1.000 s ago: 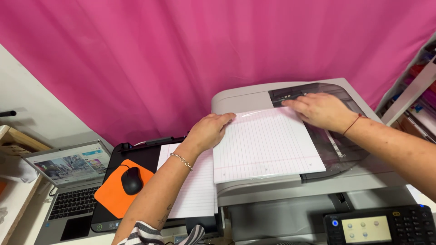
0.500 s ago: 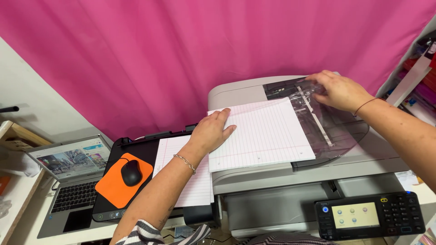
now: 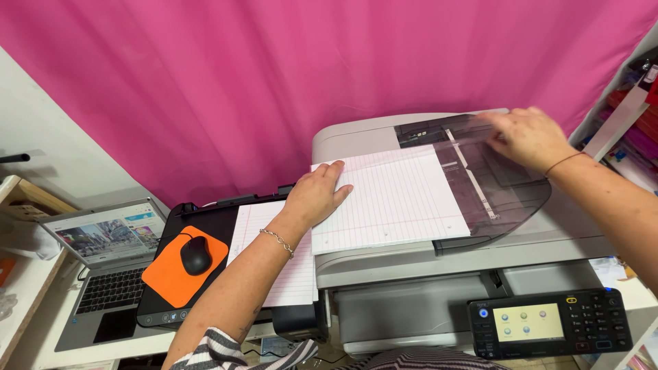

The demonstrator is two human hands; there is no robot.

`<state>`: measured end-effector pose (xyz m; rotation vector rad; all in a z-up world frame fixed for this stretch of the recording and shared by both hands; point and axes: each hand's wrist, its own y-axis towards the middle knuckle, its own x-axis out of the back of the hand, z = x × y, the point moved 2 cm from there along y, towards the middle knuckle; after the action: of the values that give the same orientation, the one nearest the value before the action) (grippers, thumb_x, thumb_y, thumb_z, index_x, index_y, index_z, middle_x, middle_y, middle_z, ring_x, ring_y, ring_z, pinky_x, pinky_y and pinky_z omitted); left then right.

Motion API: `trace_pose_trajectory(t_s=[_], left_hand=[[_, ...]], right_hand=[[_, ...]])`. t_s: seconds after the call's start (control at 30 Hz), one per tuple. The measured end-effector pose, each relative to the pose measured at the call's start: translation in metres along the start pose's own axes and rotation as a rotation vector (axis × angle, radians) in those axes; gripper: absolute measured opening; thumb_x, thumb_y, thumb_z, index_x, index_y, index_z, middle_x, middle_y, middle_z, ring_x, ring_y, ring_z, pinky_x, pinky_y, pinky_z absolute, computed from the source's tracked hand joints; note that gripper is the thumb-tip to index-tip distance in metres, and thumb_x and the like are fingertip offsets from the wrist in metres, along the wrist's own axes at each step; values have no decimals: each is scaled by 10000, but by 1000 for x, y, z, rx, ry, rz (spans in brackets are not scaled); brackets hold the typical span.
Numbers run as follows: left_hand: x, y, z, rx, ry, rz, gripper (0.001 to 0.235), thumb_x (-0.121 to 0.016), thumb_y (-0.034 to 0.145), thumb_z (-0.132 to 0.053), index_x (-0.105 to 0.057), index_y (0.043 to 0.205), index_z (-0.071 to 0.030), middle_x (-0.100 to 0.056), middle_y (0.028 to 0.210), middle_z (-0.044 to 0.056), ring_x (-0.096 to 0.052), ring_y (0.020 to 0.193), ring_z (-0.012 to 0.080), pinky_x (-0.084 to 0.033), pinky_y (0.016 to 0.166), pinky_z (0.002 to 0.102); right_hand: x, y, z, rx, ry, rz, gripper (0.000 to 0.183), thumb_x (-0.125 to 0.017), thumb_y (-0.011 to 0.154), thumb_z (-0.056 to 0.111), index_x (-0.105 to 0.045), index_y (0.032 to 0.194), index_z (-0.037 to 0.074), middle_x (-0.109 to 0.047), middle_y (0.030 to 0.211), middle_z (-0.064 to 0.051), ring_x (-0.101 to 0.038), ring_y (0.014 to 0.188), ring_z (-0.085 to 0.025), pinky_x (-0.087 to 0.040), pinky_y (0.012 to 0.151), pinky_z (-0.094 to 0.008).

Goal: Scanning documents, stapling papers, and hanging small items on a display rack

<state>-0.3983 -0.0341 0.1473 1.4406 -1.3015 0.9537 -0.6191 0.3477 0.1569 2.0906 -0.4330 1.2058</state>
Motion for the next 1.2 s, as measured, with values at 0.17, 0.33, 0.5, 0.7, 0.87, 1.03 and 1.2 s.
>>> trace_pose_trajectory(t_s=[0.17, 0.33, 0.5, 0.7, 0.87, 1.03, 1.2], left_hand=[[-4, 1, 2, -3, 0, 2, 584, -467, 1012, -485, -480, 1463, -115, -557, 1382, 137, -596, 1090, 462, -470, 973, 537], [-4, -2, 2, -30, 0, -50, 564, -486, 1010, -468, -477, 1446, -110, -582, 1338, 162, -610, 1043, 479, -481, 941, 549], [-2, 0, 3, -77, 52, -39, 620, -486, 1022, -451, -431, 1509, -72, -621, 1309, 183, -626, 1247, 410, -459, 1098, 514], [-4, -1, 5, -99, 76, -52, 563, -483, 1035, -443, -507, 1473, -89, -629, 1296, 167, -599, 1274, 397, -440, 1115, 512], [-8, 4, 10, -114, 113, -26, 526, -448, 1040, -473, -569, 1444, -158, -588, 1340, 116, -571, 1310, 376, -437, 1123, 501], [-16, 4, 14, -109, 76, -57, 501, -466, 1038, -460, -589, 1422, -162, -577, 1361, 126, -585, 1292, 390, -449, 1116, 512], [-11, 0, 11, -71, -125, -110, 449, -620, 959, -395, -534, 1286, -99, -676, 1255, 158, -665, 1197, 389, -401, 1150, 528]], right_hand=[[106, 10, 41, -307, 397, 24, 681, -615, 934, 121, -398, 1578, 87, -754, 1113, -88, -641, 687, -289, -583, 753, -476], [79, 26, 70, 31, 642, 101, 647, -583, 948, 270, -367, 1537, 113, -668, 1364, -47, -596, 1271, -360, -405, 1144, -558], [30, -3, 73, 164, 76, -163, 566, -575, 958, 245, -451, 1510, 223, -790, 996, 2, -755, 940, -246, -598, 903, -389], [50, -24, 67, 96, 357, 106, 593, -577, 927, 191, -423, 1500, 204, -785, 1120, 56, -741, 1022, -294, -609, 909, -473], [62, -1, 62, -103, 583, 108, 687, -683, 882, 354, -429, 1520, 332, -740, 1194, 175, -691, 1135, -216, -553, 994, -450], [92, 19, 111, -15, 713, 138, 662, -667, 900, 336, -429, 1492, 162, -702, 1327, -56, -649, 1192, -387, -514, 1015, -568], [101, 49, 123, 11, 634, 95, 412, -664, 928, 394, -635, 1291, 202, -788, 1049, 6, -712, 1046, -333, -546, 895, -510]])
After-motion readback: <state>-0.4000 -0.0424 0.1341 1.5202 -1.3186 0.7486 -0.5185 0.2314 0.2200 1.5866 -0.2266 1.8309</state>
